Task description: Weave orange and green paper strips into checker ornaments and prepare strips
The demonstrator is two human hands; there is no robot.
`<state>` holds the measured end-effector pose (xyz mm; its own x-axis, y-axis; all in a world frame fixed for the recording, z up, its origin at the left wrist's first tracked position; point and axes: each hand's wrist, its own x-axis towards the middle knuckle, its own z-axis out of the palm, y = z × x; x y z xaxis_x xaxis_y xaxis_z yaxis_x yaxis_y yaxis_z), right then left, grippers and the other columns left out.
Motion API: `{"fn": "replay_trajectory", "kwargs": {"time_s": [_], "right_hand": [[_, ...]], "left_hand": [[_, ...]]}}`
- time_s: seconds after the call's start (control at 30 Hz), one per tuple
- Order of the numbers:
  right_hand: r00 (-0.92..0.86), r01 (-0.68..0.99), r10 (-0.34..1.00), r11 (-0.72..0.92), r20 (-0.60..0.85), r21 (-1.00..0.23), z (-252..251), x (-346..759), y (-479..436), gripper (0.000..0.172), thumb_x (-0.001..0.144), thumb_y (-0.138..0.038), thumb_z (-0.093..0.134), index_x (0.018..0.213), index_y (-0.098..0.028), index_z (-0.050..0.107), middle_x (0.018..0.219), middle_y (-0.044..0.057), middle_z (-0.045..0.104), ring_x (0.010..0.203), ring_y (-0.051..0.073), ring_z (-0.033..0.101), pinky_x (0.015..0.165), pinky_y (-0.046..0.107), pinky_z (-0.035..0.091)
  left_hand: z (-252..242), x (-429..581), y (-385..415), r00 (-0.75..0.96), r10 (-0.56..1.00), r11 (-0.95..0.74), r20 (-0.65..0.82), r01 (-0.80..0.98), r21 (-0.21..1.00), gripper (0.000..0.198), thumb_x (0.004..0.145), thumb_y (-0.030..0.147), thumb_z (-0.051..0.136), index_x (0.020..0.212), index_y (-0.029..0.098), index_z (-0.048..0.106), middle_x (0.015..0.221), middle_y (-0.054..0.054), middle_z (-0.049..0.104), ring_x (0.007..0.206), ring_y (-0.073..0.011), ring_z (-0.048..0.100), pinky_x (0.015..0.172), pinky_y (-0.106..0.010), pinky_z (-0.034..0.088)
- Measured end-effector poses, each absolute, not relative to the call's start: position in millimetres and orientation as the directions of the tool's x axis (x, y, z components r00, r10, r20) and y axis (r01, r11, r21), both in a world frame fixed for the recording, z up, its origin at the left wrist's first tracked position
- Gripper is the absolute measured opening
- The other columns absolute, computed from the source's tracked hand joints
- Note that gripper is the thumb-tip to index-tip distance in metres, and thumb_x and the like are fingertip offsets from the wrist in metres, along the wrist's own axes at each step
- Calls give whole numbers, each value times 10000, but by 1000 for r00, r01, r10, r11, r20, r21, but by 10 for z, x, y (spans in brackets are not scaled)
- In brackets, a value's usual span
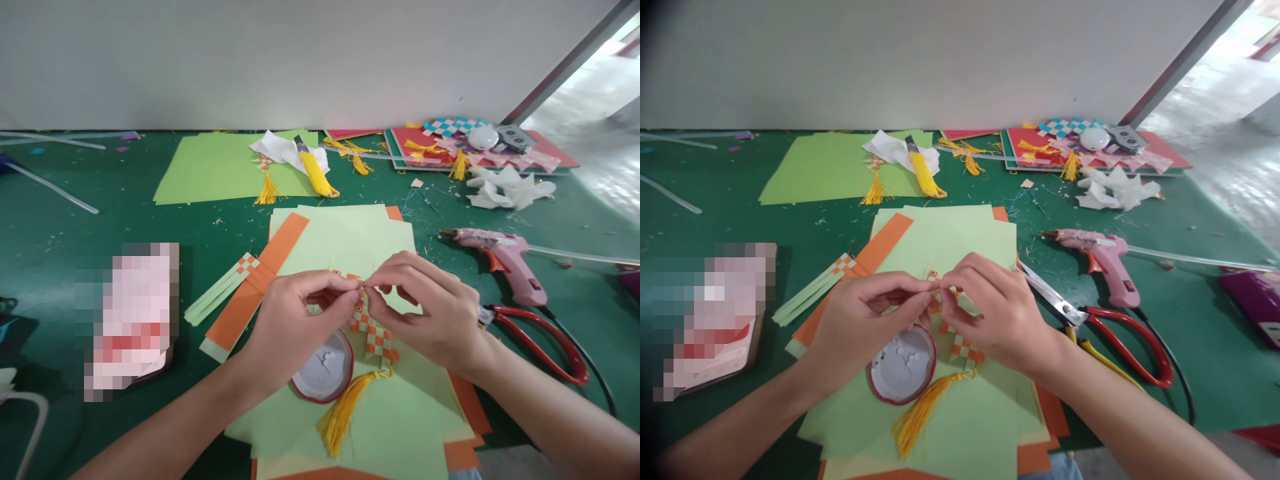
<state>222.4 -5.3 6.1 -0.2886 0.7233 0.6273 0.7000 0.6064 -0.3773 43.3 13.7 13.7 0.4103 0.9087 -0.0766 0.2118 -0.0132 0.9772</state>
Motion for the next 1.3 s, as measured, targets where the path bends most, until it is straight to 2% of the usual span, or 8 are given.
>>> {"fn": "replay_trajectory", "kwargs": {"time_s": [0.17,0.3,0.5,0.73,1.3], "right_hand": [[-221,582,833,530,508,-616,116,2230,-54,106,800,-103,569,807,-205,597,703,3,604,565,88,524,437,206,400],[-219,540,879,471,424,-698,179,2241,-41,93,782,-115,587,769,-207,595,678,-9,592,526,76,494,404,192,373],[-259,499,880,475,398,-725,211,2273,-22,109,789,-97,584,800,-203,605,708,-2,602,572,79,513,413,181,376],[-285,500,871,492,401,-713,205,2287,-26,113,787,-84,593,808,-193,618,711,-5,597,583,75,508,417,184,359],[-319,464,887,452,333,-762,203,2319,-25,123,790,-63,581,830,-172,624,749,3,593,603,65,504,447,183,372]], "left_hand": [[159,415,154,423,900,19,-108,211,977,115,832,272,627,786,208,711,669,9,708,575,-120,644,549,-202,537],[177,406,161,440,892,1,-101,221,975,109,831,268,625,798,222,719,664,12,706,572,-119,643,526,-194,524],[201,405,177,464,885,-79,-35,224,971,99,828,229,633,796,237,726,689,31,713,592,-101,644,527,-167,505],[214,394,195,502,864,-74,-36,198,977,141,849,212,623,816,289,736,702,69,709,585,-64,631,532,-128,483],[197,384,210,536,844,-134,-5,219,966,125,856,187,611,807,234,716,694,72,701,590,-50,628,567,-114,482]]}}
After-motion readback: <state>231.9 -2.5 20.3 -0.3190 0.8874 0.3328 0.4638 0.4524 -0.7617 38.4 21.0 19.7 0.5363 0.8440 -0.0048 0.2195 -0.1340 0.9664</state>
